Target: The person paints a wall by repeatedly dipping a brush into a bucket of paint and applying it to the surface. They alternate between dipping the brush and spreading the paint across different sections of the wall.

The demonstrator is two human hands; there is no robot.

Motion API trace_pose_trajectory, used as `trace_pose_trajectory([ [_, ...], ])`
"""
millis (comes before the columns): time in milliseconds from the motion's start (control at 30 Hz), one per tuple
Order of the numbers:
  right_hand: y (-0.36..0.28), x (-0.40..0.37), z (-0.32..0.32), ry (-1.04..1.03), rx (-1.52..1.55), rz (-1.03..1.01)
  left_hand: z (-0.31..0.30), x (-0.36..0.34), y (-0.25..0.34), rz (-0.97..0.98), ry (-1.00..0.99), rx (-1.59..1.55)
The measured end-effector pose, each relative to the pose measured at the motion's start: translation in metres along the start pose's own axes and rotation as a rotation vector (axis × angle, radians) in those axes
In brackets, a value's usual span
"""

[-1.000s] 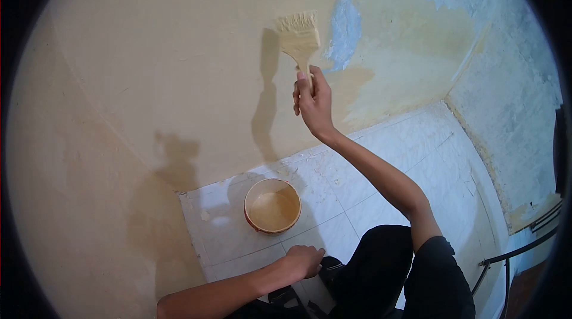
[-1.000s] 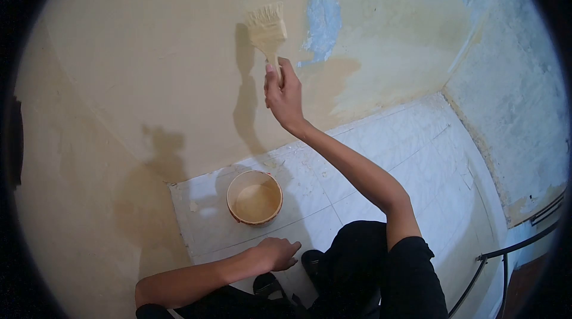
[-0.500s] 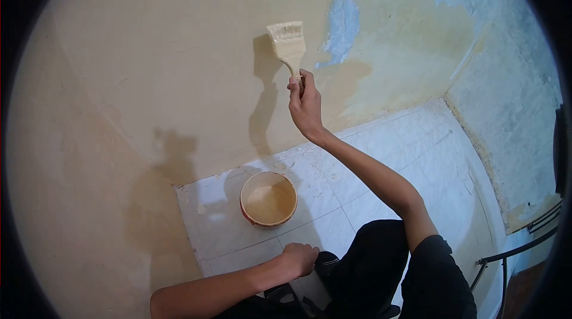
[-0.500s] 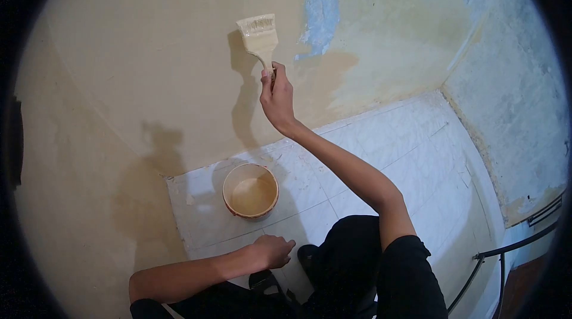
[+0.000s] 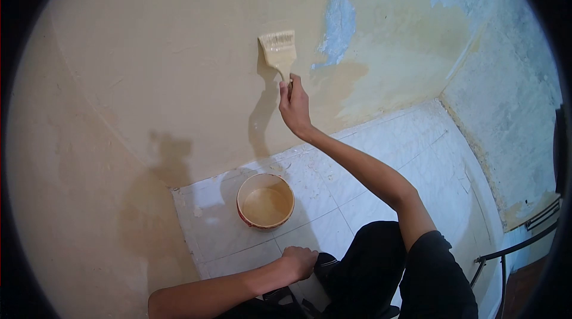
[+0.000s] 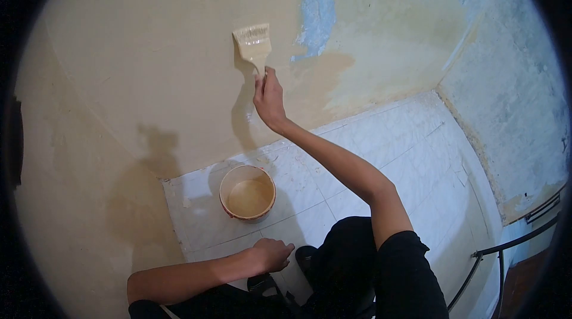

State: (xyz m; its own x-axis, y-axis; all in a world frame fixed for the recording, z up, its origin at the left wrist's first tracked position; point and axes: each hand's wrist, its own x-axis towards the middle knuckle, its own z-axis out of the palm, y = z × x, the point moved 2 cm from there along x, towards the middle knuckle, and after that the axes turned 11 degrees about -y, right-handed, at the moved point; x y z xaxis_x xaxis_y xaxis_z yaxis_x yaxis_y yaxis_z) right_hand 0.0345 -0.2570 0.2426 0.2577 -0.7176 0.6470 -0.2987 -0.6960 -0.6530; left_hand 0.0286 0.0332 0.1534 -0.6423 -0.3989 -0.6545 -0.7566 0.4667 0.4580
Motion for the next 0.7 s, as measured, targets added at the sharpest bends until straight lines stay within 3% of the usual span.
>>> trace_pose_trajectory([
  [267, 0.024, -0.058, 0.003, -0.088, 0.048, 0.124, -0.001, 0.001, -0.003, -0.004, 0.043, -0.015],
  [500, -0.011, -0.012, -0.003, -0.009, 0.095, -0.005, -0.011, -0.001, 0.000, 0.008, 0.078, -0.029],
  [700, -0.020, 0.007, 0.007, -0.046, 0.025, 0.015, -0.009, -0.003, 0.000, 0.002, 0.063, -0.037],
])
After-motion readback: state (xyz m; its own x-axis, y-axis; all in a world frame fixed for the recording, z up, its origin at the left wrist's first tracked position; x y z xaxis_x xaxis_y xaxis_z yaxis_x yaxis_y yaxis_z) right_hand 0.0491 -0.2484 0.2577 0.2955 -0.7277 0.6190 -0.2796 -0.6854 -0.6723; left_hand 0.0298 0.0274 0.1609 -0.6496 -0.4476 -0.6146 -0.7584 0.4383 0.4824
